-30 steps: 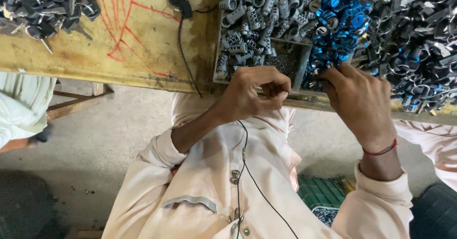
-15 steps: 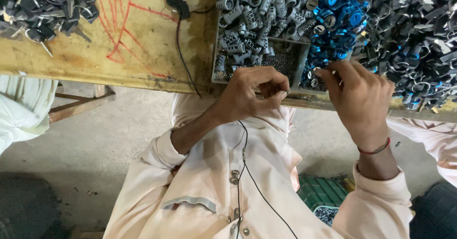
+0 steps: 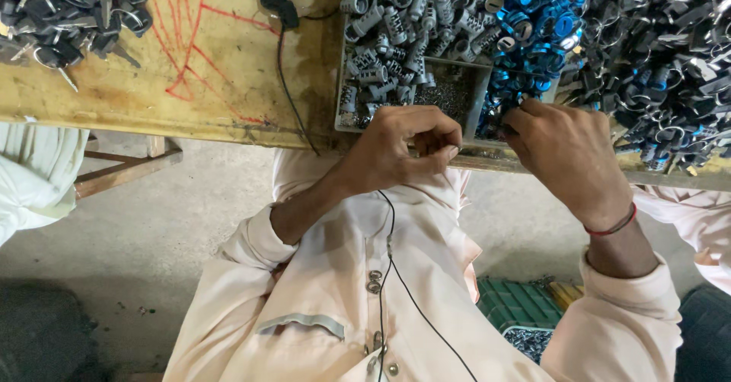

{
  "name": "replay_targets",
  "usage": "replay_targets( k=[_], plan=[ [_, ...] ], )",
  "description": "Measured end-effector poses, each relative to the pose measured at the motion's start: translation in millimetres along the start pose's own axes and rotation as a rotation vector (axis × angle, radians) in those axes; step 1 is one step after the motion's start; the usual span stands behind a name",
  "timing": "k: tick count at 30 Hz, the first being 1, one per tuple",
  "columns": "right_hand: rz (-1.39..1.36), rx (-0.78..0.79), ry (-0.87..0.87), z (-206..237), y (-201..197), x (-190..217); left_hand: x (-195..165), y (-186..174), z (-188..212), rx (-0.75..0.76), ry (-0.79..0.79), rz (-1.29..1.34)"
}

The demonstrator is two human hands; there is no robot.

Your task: The person sits at a workbench and assembles small metal and plastic components by hand. They pick parts from a divided tray, fit pieces together between their fingers, and place finished assemblies back onto the table or tray, repeating the cycle throughout the clip.

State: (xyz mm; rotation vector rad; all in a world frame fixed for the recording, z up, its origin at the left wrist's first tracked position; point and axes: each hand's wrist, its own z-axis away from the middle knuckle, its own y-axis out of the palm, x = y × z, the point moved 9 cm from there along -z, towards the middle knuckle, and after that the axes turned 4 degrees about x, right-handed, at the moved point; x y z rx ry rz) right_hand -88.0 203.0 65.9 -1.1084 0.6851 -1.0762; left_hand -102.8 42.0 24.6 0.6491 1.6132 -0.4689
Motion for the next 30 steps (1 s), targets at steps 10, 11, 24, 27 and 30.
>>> replay_targets(
  k=[10, 11, 24, 27, 30],
  plan=[
    [-0.067, -0.183, 0.134, 13.4, -5.0, -4.3, 0.1, -0.1, -0.8, 0.010, -0.001, -0.015],
    [-0.042, -0.134, 0.090, 11.7, 0.4, -1.3, 0.1, 0.2, -0.7, 0.013, -0.002, -0.020],
    [-0.134, -0.059, 0.128, 12.1, 4.3, -11.2, -3.8, -1.3, 0.5, -0.006, 0.009, -0.027],
    [-0.317, -0.138, 0.178, 19.9, 5.9, -19.2, -6.2, -0.6, 2.0, -0.016, -0.007, -0.014],
    [-0.771, -0.281, 0.148, 26.8, 2.2, -14.3, -10.3, 2.1, 5.4, -0.063, -0.025, -0.024]
  ],
)
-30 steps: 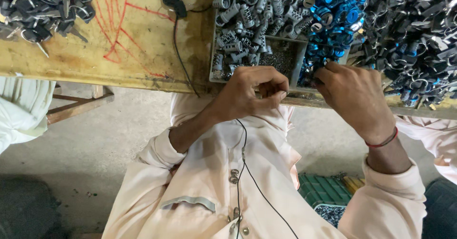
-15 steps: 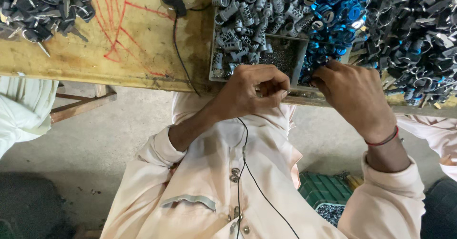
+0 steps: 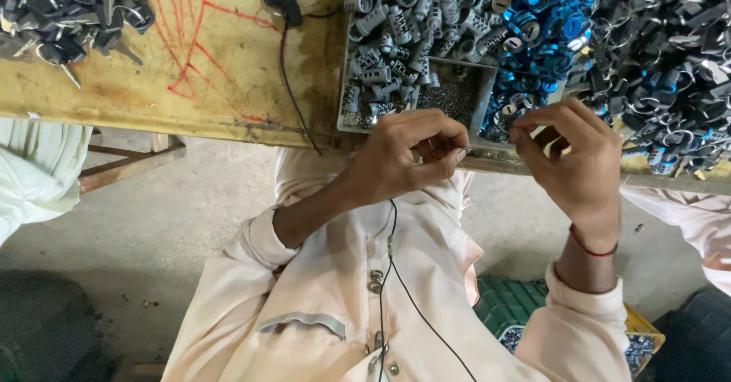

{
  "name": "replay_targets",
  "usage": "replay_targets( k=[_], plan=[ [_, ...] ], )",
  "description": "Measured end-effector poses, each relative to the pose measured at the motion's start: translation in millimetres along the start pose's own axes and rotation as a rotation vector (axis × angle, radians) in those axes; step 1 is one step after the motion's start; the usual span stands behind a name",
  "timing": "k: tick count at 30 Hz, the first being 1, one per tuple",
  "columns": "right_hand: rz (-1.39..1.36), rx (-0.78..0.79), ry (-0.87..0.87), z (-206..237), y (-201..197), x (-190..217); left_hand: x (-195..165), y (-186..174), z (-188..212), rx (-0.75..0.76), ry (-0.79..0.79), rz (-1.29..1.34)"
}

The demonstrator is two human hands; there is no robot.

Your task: The person sits at a workbench and assembles small metal and plastic components by hand. They pick parts from a divided tray, fit pieces together between their fingers, and place finished assemblies back onto the table or tray, repeating the cycle throughout the clip.

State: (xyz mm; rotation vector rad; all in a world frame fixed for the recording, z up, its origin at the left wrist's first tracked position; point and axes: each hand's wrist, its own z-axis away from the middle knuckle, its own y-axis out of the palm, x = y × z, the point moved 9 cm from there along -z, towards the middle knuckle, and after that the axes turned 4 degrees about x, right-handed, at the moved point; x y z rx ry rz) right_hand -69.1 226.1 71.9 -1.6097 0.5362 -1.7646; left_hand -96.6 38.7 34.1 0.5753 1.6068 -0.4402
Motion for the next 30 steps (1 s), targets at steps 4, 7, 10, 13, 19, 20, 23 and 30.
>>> replay_targets(
  k=[4, 7, 10, 13, 19, 20, 23, 30],
  plan=[
    [-0.344, -0.151, -0.098, 13.4, 19.7, 26.5, 18.3, 9.6, 5.4, -0.072, -0.216, 0.260],
    [-0.180, -0.254, -0.149, 19.4, 31.4, 40.0, 33.3, 19.9, 10.4, -0.082, -0.332, 0.643],
    [-0.218, -0.237, -0.100, 21.3, 35.7, 34.8, 34.1, 17.8, 12.9, -0.030, -0.306, 0.674],
    [-0.306, -0.199, -0.050, 23.6, 34.4, 27.7, 32.4, 18.0, 14.5, 0.007, -0.283, 0.665],
    [-0.218, -0.298, -0.163, 29.2, 33.3, 34.7, 20.7, 12.3, 15.8, -0.031, -0.211, 0.526],
    [-0.017, -0.359, -0.257, 32.7, 32.1, 45.2, 18.0, 10.8, 14.5, -0.023, -0.183, 0.499],
    [0.061, -0.363, -0.417, 36.9, 37.7, 56.3, 23.7, 12.8, 14.7, 0.052, -0.245, 0.561],
    [-0.265, -0.091, -0.197, 15.6, 34.1, 44.3, 29.7, 11.6, 27.7, 0.116, -0.318, 0.590]
  ],
)
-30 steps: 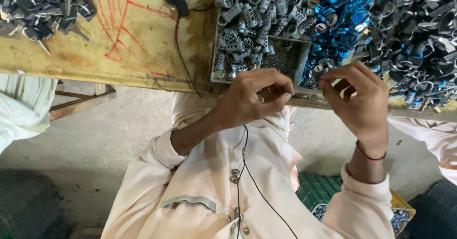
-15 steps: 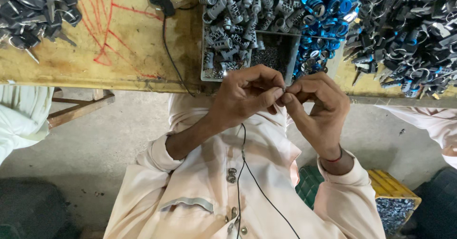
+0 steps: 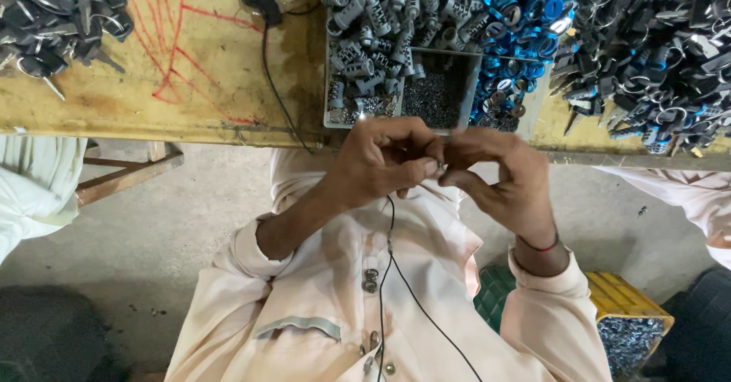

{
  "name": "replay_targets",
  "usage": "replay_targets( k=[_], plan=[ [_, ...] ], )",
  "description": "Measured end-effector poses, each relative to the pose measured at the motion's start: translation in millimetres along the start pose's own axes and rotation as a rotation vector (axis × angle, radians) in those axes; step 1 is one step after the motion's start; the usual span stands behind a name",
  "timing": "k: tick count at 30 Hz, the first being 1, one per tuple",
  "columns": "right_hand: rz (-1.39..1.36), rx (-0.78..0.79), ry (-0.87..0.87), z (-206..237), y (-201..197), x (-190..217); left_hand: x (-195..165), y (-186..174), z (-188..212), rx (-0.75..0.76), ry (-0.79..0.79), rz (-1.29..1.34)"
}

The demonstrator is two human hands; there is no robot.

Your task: The person sits at a workbench and assembles small metal and plastic components by hand. They pick parts from a divided tray, fit pieces together between their fingers, and place finished assemblies back onto the table or tray, repeating the cycle throughout the clip.

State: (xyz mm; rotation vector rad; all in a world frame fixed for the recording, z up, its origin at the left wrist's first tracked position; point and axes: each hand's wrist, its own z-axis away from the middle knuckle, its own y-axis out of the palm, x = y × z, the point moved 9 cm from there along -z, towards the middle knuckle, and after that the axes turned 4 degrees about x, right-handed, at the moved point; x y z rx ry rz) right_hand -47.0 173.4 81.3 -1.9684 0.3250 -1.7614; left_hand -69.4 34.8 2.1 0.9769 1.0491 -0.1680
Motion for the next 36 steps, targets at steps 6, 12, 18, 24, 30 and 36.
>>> replay_targets(
  k=[6, 12, 18, 24, 30, 36],
  plan=[
    [0.647, 0.009, -0.080, -42.2, 0.3, 3.4, 13.1, 11.2, 1.8, 0.020, -0.057, 0.113],
    [0.780, 0.072, -0.127, -65.0, 29.1, -8.0, 17.2, 16.9, 3.7, 0.034, -0.064, 0.033],
    [0.223, 0.106, 0.008, -43.9, 6.4, -5.4, 7.2, 3.7, -0.4, -0.053, 0.030, 0.004],
    [-0.065, 0.081, 0.074, -18.0, 3.3, 0.5, 6.3, 3.8, -12.0, 0.046, 0.019, 0.288],
    [0.162, 0.044, 0.040, -13.1, -0.5, 3.7, 2.5, 2.4, -12.7, 0.050, 0.004, 0.276],
    [0.286, -0.044, -0.026, -4.7, 0.4, 7.9, 7.2, -7.2, -6.9, -0.186, -0.045, 0.029]
  ],
)
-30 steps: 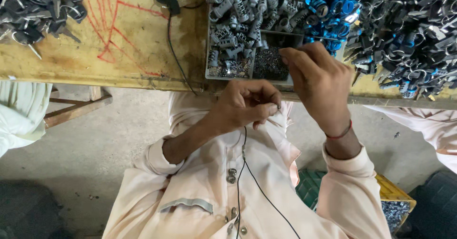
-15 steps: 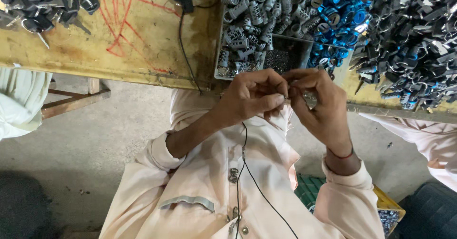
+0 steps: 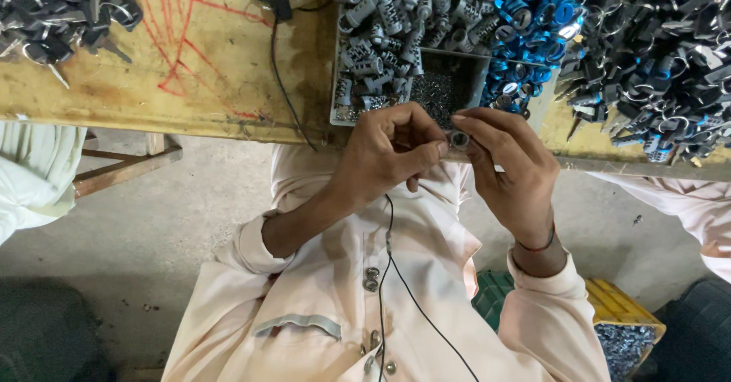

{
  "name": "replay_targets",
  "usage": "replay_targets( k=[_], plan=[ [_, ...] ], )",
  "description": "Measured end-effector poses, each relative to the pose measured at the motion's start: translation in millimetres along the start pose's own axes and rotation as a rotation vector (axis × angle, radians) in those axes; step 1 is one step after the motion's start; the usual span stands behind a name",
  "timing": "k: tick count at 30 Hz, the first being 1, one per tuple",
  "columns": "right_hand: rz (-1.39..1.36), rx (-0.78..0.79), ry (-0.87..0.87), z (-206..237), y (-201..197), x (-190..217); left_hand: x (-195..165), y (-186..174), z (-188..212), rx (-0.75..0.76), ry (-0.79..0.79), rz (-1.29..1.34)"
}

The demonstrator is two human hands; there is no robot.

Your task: The person sits at a workbench and assembles small metal and plastic components by hand. They pick parts from a divided tray, fit pieces together between their fingers, and place finished assemblies back onto the table or tray, repeating the cycle throughout the clip.

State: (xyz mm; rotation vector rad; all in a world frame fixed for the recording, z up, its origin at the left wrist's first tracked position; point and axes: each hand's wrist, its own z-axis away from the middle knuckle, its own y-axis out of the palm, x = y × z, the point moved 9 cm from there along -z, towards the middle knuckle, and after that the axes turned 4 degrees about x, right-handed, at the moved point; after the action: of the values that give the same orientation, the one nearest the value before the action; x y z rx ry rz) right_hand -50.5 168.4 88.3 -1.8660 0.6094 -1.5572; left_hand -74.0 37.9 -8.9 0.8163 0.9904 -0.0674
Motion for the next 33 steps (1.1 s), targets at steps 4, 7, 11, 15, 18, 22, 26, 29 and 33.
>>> replay_targets(
  k=[4, 7, 11, 15, 18, 22, 26, 29, 33],
  plan=[
    [0.020, -0.005, -0.025, 0.5, -3.4, 1.4, -3.0, 0.5, 2.5, -0.010, 0.022, 0.021],
    [0.042, -0.019, -0.089, 2.5, -3.6, 6.9, -5.4, -1.2, 3.5, -0.032, 0.033, -0.031],
    [0.115, -0.017, -0.148, 7.3, -4.0, 10.5, -5.7, -2.8, 4.7, -0.061, 0.035, -0.043],
    [0.244, 0.016, -0.215, 9.1, -6.8, 20.8, -5.1, -2.1, 7.3, -0.081, 0.026, -0.079],
    [0.268, 0.021, -0.199, 5.0, -4.2, 32.2, -24.7, 7.4, 12.8, -0.114, 0.242, -0.334],
    [0.056, -0.054, 0.004, -2.9, -3.9, 31.7, -31.3, 24.3, 21.3, -0.020, 0.368, -0.264],
    [-0.373, 0.294, 0.327, -6.2, 6.9, -6.8, -31.3, 12.7, 25.8, -0.061, 0.325, -0.310],
    [0.166, 0.013, 0.139, -19.6, -12.6, -10.4, -43.4, 13.3, 29.4, -0.007, 0.414, -0.462],
    [0.565, -0.126, 0.132, -36.5, 17.3, -35.3, -58.8, 30.5, 36.4, 0.081, 0.602, -0.673]
  ],
)
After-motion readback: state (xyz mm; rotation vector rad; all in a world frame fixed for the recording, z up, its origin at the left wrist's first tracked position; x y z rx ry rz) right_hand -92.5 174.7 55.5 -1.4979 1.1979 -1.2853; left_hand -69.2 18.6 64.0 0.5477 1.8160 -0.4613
